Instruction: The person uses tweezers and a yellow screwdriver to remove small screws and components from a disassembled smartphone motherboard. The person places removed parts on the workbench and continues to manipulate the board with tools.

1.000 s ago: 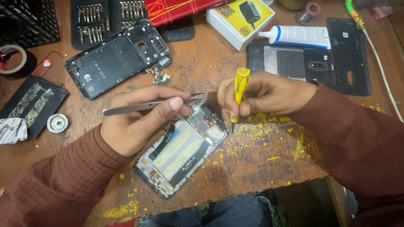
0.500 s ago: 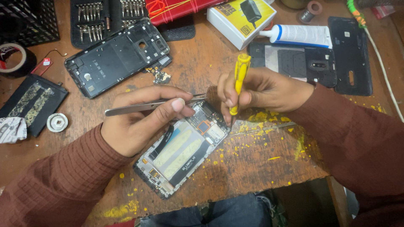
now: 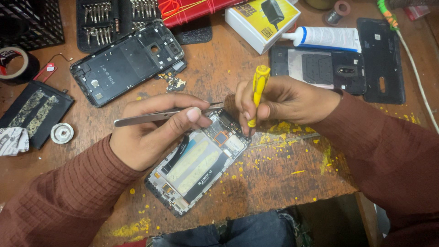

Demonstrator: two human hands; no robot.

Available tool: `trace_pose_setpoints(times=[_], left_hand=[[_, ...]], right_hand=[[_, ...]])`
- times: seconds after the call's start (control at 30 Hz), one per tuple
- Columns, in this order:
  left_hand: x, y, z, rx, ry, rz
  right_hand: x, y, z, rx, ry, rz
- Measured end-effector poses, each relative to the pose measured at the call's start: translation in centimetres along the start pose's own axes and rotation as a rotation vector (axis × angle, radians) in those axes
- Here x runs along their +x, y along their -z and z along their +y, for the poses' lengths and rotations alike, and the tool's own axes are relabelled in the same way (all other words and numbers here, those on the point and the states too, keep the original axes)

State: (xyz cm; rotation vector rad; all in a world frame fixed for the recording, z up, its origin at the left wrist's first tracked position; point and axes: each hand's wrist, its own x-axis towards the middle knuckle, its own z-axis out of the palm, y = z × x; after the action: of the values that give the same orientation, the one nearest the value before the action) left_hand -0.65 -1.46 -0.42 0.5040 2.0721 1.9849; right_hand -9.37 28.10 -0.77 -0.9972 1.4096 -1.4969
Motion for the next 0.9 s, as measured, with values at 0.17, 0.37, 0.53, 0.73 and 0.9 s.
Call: trace_pose_setpoints(times=[0.17, 0.37, 0.53, 0.73, 0.9], left_hand=[[-0.01, 0.02, 0.06, 0.013, -0.006, -0.009], [0.08, 0.05, 0.08, 0.029, -0.017, -0.018], [0.05, 0.08, 0.10, 0.052, -0.015, -0.021], [0.07, 0.17, 0.07, 0.033, -0.025, -0.029], [0.07, 0.17, 0.03, 0.033, -0.031, -0.036]], right_hand=[[0.14, 0.02, 0.14, -0.028, 0.053, -0.021], [0.05, -0.02, -0.07, -0.015, -0.005, 0.008], [-0.03, -0.16, -0.22, 0.015, -0.014, 0.003], [0.00, -0.18, -0.24, -0.005, -0.052, 0.020], [0.06, -0.15, -0.13, -0.006, -0.012, 0.005]])
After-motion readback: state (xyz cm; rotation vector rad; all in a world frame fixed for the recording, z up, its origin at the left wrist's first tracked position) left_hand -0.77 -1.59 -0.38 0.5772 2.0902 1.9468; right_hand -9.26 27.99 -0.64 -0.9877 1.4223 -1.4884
